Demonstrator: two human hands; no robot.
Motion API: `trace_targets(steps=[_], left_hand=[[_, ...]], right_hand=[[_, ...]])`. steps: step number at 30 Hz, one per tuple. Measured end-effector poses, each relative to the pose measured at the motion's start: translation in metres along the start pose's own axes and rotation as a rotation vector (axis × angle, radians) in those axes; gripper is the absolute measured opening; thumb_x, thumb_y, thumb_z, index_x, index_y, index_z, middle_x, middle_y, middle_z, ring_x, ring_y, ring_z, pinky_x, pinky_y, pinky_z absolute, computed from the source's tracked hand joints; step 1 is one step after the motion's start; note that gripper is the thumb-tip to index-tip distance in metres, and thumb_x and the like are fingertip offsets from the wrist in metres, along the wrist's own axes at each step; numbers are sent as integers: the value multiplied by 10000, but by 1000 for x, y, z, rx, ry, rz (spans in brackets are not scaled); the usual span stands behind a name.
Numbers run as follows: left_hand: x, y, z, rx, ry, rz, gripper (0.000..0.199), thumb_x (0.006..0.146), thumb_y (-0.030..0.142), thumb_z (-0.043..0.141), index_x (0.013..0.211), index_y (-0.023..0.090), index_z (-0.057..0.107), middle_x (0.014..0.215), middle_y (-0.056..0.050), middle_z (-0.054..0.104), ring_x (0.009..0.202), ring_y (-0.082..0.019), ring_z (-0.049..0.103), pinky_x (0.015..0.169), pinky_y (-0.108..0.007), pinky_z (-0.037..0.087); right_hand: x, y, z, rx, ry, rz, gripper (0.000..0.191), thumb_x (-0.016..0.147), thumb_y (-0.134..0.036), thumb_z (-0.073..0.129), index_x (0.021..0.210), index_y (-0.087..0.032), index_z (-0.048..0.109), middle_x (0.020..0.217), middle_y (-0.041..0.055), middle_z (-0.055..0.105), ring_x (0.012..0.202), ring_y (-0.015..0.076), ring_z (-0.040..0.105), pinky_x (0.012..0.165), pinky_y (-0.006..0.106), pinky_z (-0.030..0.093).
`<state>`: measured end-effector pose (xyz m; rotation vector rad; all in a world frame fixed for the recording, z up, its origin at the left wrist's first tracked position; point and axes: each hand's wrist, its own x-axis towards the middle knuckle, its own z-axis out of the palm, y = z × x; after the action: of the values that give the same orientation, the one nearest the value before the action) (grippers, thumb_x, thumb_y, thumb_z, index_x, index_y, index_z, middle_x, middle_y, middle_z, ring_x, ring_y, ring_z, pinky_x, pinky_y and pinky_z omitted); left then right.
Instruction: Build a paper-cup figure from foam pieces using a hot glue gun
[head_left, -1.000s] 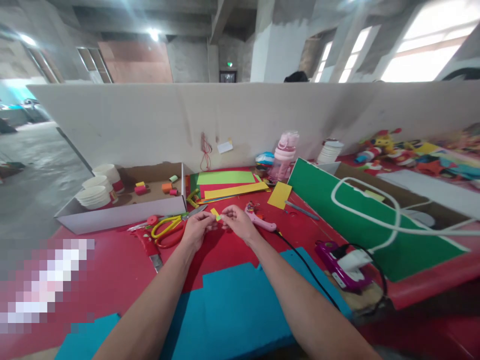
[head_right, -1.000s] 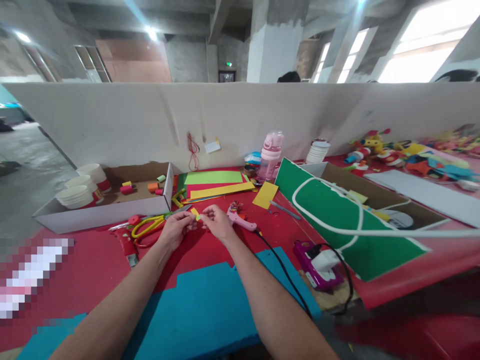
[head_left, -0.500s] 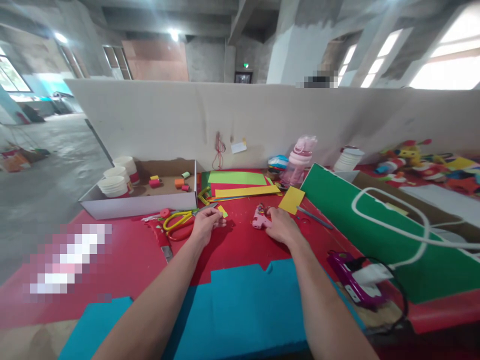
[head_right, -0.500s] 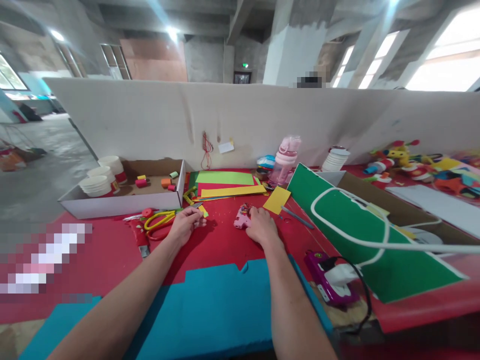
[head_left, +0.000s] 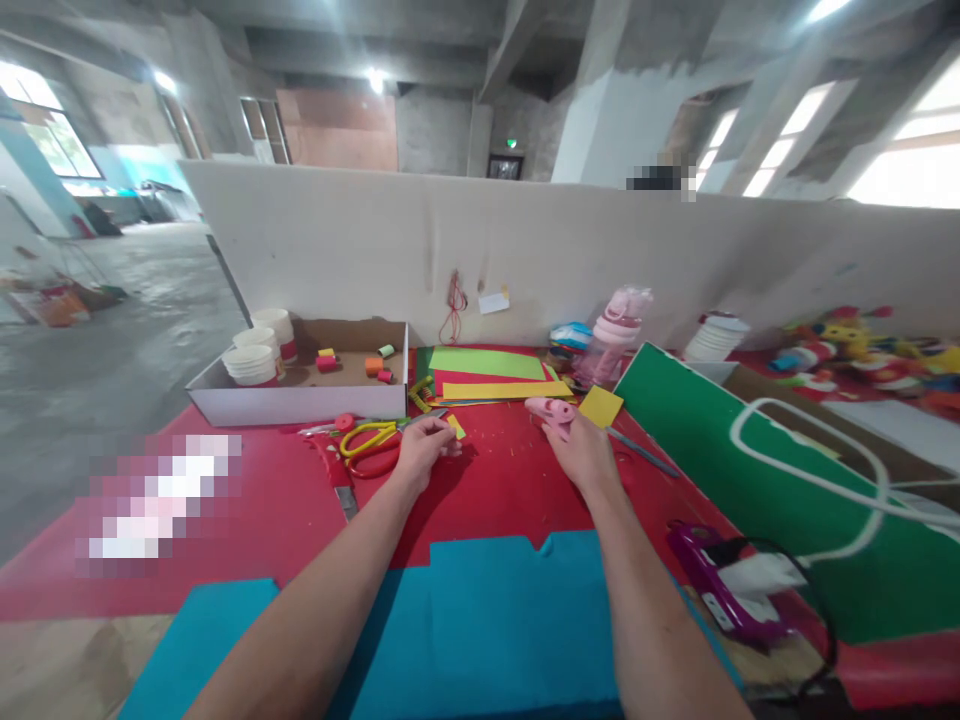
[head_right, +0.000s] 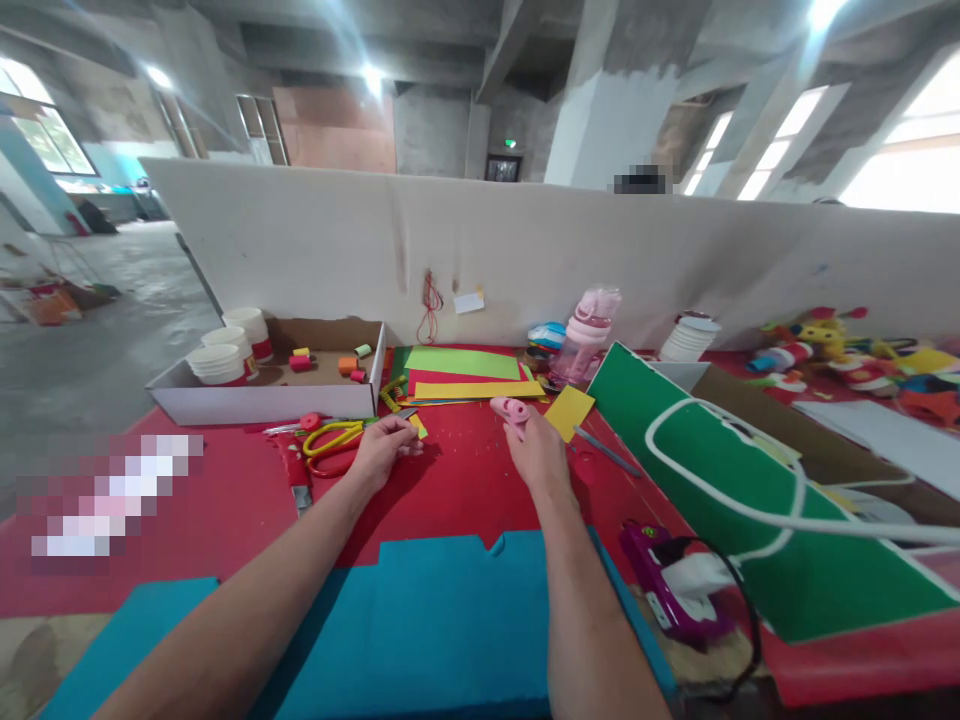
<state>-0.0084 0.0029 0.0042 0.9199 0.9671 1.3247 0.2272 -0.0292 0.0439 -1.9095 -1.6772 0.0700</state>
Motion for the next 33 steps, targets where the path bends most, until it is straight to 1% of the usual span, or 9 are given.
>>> trace_targets(steps=[1, 2, 5, 7, 11, 15, 18, 24, 33], left_hand=[[1, -1, 0, 15, 9, 8, 232, 544, 244, 764, 617, 135, 573, 504, -13, 611, 472, -126, 601, 491, -225, 493], [1, -2, 0, 26, 14, 13, 226, 545, 242, 760, 609, 135, 572, 496, -17, 612, 459, -124, 593, 482, -223, 486], [3, -4, 0, 28, 7, 28, 216, 543, 239, 752, 605, 135, 573, 491, -23, 618, 443, -124, 584, 479, -231, 487], [3, -5, 0, 28, 11, 33, 217, 540, 241, 752, 610, 135, 576, 493, -22, 619, 442, -126, 584, 478, -235, 491], [3, -6, 0, 36, 21, 35, 234, 538, 254, 764, 622, 140, 578, 496, -17, 616, 466, -138, 601, 499, -253, 512], [2, -5, 0, 54, 20, 43, 217, 544, 255, 755, 623, 140, 588, 497, -20, 624, 468, -141, 602, 509, -256, 513], [2, -5, -1, 55, 16, 52, 194, 550, 241, 745, 623, 142, 595, 496, -17, 624, 478, -142, 606, 516, -250, 509], [4, -7, -1, 59, 22, 53, 201, 548, 252, 746, 626, 146, 594, 495, -14, 622, 466, -141, 597, 501, -250, 500], [2, -5, 0, 47, 23, 43, 215, 546, 251, 761, 619, 149, 587, 482, -5, 607, 473, -142, 597, 512, -256, 508]], right_hand=[[0, -2, -3, 87, 21, -15, 245, 866, -318, 535, 1029, -174, 647, 843, 94, 710, 793, 231, 663, 675, 279, 443], [-1, -5, -5, 172, 4, -31, 283, 871, -395, 534, 980, -171, 669, 741, 74, 700, 708, 221, 658, 642, 277, 447], [-6, -12, -9, 365, -158, -90, 442, 866, -552, 500, 759, -169, 693, 468, 8, 578, 484, 176, 582, 547, 258, 430], [-10, -16, -10, 427, -217, -128, 495, 859, -595, 490, 707, -166, 687, 414, -12, 531, 433, 152, 547, 522, 244, 415], [-14, -22, -10, 453, -290, -166, 504, 854, -610, 492, 767, -160, 702, 390, -33, 494, 407, 139, 523, 482, 231, 384], [-16, -28, -7, 354, -307, -253, 448, 862, -559, 506, 724, -175, 690, 404, -21, 507, 452, 154, 538, 498, 238, 375], [-17, -31, -6, 322, -304, -300, 404, 872, -527, 511, 745, -189, 693, 440, -13, 539, 492, 163, 544, 518, 243, 375], [-19, -34, -4, 367, -302, -346, 361, 878, -492, 530, 931, -190, 720, 689, 23, 679, 647, 179, 609, 596, 245, 412], [-20, -40, -6, 431, -328, -384, 345, 893, -447, 532, 1091, -227, 709, 939, 35, 731, 844, 216, 660, 719, 264, 460]])
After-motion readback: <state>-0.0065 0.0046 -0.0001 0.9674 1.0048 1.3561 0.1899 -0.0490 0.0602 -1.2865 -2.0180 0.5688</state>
